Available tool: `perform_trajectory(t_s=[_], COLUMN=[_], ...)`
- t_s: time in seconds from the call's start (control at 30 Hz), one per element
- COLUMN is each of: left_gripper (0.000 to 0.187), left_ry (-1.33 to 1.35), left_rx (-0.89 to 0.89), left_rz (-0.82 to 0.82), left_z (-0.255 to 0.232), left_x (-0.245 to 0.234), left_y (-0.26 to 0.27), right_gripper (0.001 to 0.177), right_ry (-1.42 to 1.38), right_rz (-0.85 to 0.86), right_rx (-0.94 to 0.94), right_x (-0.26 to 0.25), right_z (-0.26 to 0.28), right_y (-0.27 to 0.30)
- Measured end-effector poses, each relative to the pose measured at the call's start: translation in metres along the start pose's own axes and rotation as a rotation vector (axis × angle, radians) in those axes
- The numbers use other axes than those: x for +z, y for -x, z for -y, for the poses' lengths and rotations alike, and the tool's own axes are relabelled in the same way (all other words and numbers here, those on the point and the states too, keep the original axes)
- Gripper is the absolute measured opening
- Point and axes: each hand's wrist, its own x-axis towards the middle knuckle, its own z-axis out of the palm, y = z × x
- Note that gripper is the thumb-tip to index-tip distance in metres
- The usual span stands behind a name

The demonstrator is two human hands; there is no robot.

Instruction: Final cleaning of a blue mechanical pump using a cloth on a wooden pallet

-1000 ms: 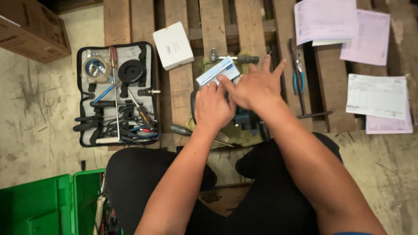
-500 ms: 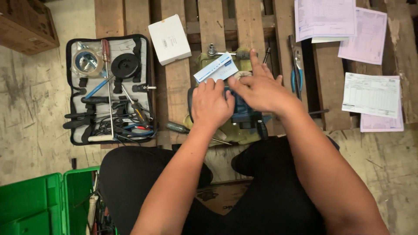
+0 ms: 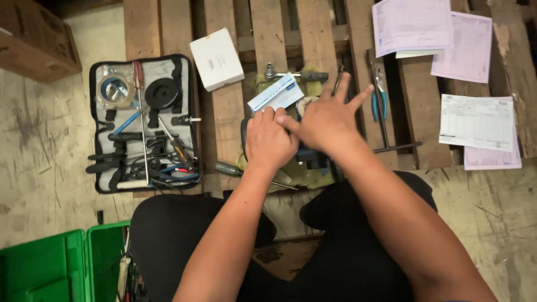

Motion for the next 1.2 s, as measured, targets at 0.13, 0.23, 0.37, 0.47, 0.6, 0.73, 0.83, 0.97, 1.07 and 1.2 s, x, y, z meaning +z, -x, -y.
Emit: perform_trajectory(t_s=[0.13,0.23,0.37,0.47,0.6,0.73,0.83,0.97,1.07,1.2], left_gripper=[0.032,0.034,0.027,0.027,0.032,0.033,0.033,0.029,0.028,0.031], left_ry=[-0.025,-0.039,-0.009,-0.012,-0.036,-0.034,-0.016,0.004,0.005,0.056], left_rx=[0.034,0.047,0.030,0.029,0.075,0.058,0.035,0.025,0.037,0.000], left_rz=[-0.049,-0.051,-0.114,-0.137,-0.156,-0.111,-0.077,-0.104,-0.156,-0.143], left_z=[0.004,0.002,-0.008,-0.008,0.002,0.003,0.000,0.002,0.017,0.032], left_x=[0.002,-0.001,-0.001,-0.002,0.006,0.002,-0.005,-0.008,-0.002,0.005], left_y=[0.001,0.001,-0.002,0.000,0.000,0.000,0.001,-0.002,0.004,0.007], right_gripper=[0.093,0.086,0.072,0.075,0.073,0.070,0.070,0.068,0.062,0.061], right_ry=[-0.334,-0.521,-0.588,-0.548,-0.617,-0.701,-0.572,-0.532,-0.532,-0.373], right_rz=[0.037,0.032,-0.073,-0.064,-0.102,-0.149,-0.130,-0.171,-0.237,-0.336], right_rx=[-0.144,-0.110,-0.140,-0.101,-0.114,-0.127,-0.115,-0.175,-0.298,-0.347], right_x=[0.029,0.053,0.047,0.051,0.045,0.035,0.043,0.041,0.041,0.038], right_z=[-0.032,-0.042,-0.038,-0.035,-0.035,-0.028,-0.022,-0.025,-0.020,-0.005], right_y=[-0.039,-0.056,-0.044,-0.045,-0.037,-0.033,-0.038,-0.034,-0.034,-0.038])
